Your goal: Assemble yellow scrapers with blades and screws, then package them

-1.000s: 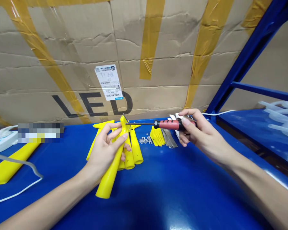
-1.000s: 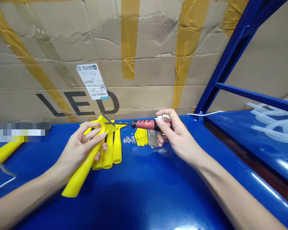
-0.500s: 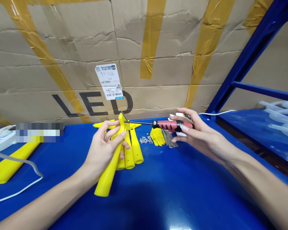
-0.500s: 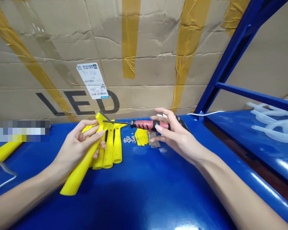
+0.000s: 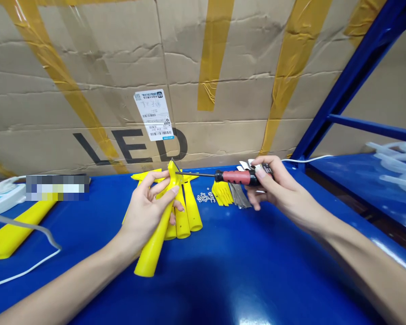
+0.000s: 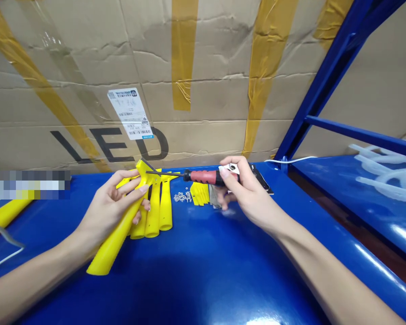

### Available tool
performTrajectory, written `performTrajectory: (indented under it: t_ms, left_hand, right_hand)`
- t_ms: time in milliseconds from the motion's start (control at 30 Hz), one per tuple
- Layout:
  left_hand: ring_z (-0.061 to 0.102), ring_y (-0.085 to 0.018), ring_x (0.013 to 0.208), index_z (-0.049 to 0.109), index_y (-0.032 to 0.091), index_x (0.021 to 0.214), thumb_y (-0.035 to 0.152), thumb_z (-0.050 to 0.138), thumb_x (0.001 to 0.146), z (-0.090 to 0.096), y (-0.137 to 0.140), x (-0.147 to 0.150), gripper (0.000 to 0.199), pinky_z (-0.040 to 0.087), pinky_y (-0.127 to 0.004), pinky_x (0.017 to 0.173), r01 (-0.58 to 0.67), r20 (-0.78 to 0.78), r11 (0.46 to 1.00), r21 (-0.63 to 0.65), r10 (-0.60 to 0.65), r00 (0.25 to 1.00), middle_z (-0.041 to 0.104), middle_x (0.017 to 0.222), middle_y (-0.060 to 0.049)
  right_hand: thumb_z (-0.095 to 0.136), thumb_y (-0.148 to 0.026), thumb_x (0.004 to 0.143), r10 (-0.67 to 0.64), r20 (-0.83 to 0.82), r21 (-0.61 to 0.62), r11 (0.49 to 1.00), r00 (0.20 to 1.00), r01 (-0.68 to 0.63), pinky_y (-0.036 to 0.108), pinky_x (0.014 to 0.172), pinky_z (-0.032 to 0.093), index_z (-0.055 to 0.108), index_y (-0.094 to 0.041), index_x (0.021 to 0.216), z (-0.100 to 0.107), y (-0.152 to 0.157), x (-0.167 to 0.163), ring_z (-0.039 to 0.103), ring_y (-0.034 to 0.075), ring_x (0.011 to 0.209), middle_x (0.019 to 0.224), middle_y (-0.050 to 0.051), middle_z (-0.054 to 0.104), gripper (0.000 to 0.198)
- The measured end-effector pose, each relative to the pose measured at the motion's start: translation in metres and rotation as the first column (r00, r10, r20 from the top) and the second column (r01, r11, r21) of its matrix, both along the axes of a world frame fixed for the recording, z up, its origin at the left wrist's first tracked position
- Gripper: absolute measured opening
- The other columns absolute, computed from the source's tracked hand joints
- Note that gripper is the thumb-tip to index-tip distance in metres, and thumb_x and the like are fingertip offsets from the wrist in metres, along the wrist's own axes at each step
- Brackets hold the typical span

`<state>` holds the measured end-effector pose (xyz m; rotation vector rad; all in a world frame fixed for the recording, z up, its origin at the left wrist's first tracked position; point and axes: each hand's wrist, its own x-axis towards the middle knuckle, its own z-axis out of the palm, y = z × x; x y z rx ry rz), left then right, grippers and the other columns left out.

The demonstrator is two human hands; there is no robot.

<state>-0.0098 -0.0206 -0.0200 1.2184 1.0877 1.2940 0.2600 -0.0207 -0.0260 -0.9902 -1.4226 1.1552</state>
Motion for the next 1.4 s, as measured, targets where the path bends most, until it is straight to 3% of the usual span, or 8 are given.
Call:
performTrajectory:
  t_ms: [367, 533, 700, 833, 967, 1133, 1300, 1400]
  left_hand:
    - [0.055, -0.01, 0.038, 0.05, 0.02, 0.106, 0.033, 0.083, 0.074, 0.0047, -0.0057, 0.0037, 0.047, 0.047, -0.02, 0.035, 0.042, -0.034, 0.999, 0.032, -0.041, 0.999, 0.066, 0.066, 0.003]
    - [0.06, -0.012, 0.046, 0.05, 0.019, 0.106, 0.032, 0.082, 0.075, 0.0039, -0.0024, 0.002, 0.046, 0.048, -0.02, 0.036, 0.04, -0.036, 0.998, 0.049, -0.038, 0.999, 0.067, 0.076, 0.001]
    - [0.065, -0.014, 0.053, 0.052, 0.02, 0.105, 0.032, 0.085, 0.071, 0.0013, 0.0016, -0.0018, 0.049, 0.049, -0.021, 0.035, -0.008, -0.024, 0.997, 0.075, 0.01, 1.0, 0.066, 0.09, -0.002]
    - [0.058, -0.011, 0.043, 0.051, 0.02, 0.105, 0.032, 0.082, 0.076, 0.0004, 0.0003, -0.0022, 0.044, 0.047, -0.02, 0.034, 0.034, -0.047, 0.998, 0.051, -0.032, 0.998, 0.063, 0.074, 0.003]
    - [0.056, -0.01, 0.041, 0.048, 0.022, 0.102, 0.033, 0.081, 0.077, 0.0007, -0.0012, 0.0001, 0.043, 0.045, -0.019, 0.034, 0.035, -0.04, 0.998, 0.043, -0.033, 0.999, 0.062, 0.068, 0.005]
    - [0.056, -0.01, 0.042, 0.045, 0.023, 0.101, 0.034, 0.08, 0.078, 0.0019, -0.0022, 0.0021, 0.043, 0.043, -0.018, 0.034, 0.053, -0.042, 0.998, 0.042, -0.051, 0.998, 0.063, 0.07, 0.004]
    - [0.057, -0.011, 0.044, 0.046, 0.024, 0.1, 0.031, 0.081, 0.076, 0.004, -0.0018, 0.0002, 0.044, 0.045, -0.019, 0.034, 0.024, -0.044, 0.997, 0.075, -0.021, 0.999, 0.061, 0.068, 0.006]
    - [0.055, -0.01, 0.042, 0.046, 0.024, 0.1, 0.031, 0.08, 0.078, 0.0047, -0.0017, 0.0001, 0.042, 0.045, -0.019, 0.033, 0.041, -0.053, 0.996, 0.082, -0.037, 0.998, 0.061, 0.069, 0.006]
  right_hand:
    - [0.071, -0.045, 0.09, 0.035, -0.133, -0.05, 0.998, 0.99, -0.041, 0.033, 0.066, 0.058, 0.049, -0.034, 0.124, 0.0005, 0.0047, 0.0046, 0.064, 0.017, 0.076, 0.1, 0.001, 0.061, 0.042]
    - [0.058, -0.056, 0.096, -0.041, 0.018, 0.018, 0.999, 0.999, 0.041, 0.026, 0.05, 0.048, 0.048, -0.029, 0.114, 0.0, 0.0028, 0.0027, 0.05, 0.011, 0.05, 0.065, -0.007, 0.052, 0.033]
    - [0.072, -0.048, 0.089, 0.096, -0.057, -0.008, 0.995, 0.994, -0.096, 0.035, 0.072, 0.059, 0.043, -0.033, 0.131, -0.0004, 0.0005, -0.0002, 0.065, 0.017, 0.079, 0.099, 0.001, 0.062, 0.052]
    - [0.056, -0.056, 0.097, -0.033, 0.024, 0.046, 0.998, 0.999, 0.032, 0.027, 0.054, 0.049, 0.046, -0.029, 0.112, -0.0001, 0.0004, 0.0008, 0.051, 0.011, 0.05, 0.07, -0.006, 0.055, 0.033]
    - [0.07, -0.048, 0.091, 0.065, 0.006, 0.034, 0.997, 0.998, -0.065, 0.032, 0.065, 0.055, 0.043, -0.034, 0.13, 0.0021, 0.0, 0.0034, 0.062, 0.016, 0.071, 0.094, 0.0, 0.061, 0.049]
    - [0.057, -0.056, 0.096, -0.051, 0.091, 0.067, 0.997, 0.995, 0.045, 0.025, 0.046, 0.041, 0.045, -0.03, 0.116, 0.0023, -0.0003, 0.0026, 0.045, 0.01, 0.047, 0.065, -0.007, 0.05, 0.035]
    - [0.07, -0.045, 0.09, 0.101, -0.075, -0.031, 0.994, 0.992, -0.103, 0.032, 0.066, 0.055, 0.044, -0.033, 0.127, 0.0034, -0.0007, 0.0001, 0.064, 0.016, 0.075, 0.098, 0.001, 0.06, 0.047]
    - [0.063, -0.049, 0.095, 0.042, -0.028, 0.005, 0.999, 0.999, -0.042, 0.026, 0.051, 0.046, 0.046, -0.03, 0.117, 0.0033, -0.0009, -0.0008, 0.051, 0.01, 0.051, 0.077, -0.004, 0.058, 0.033]
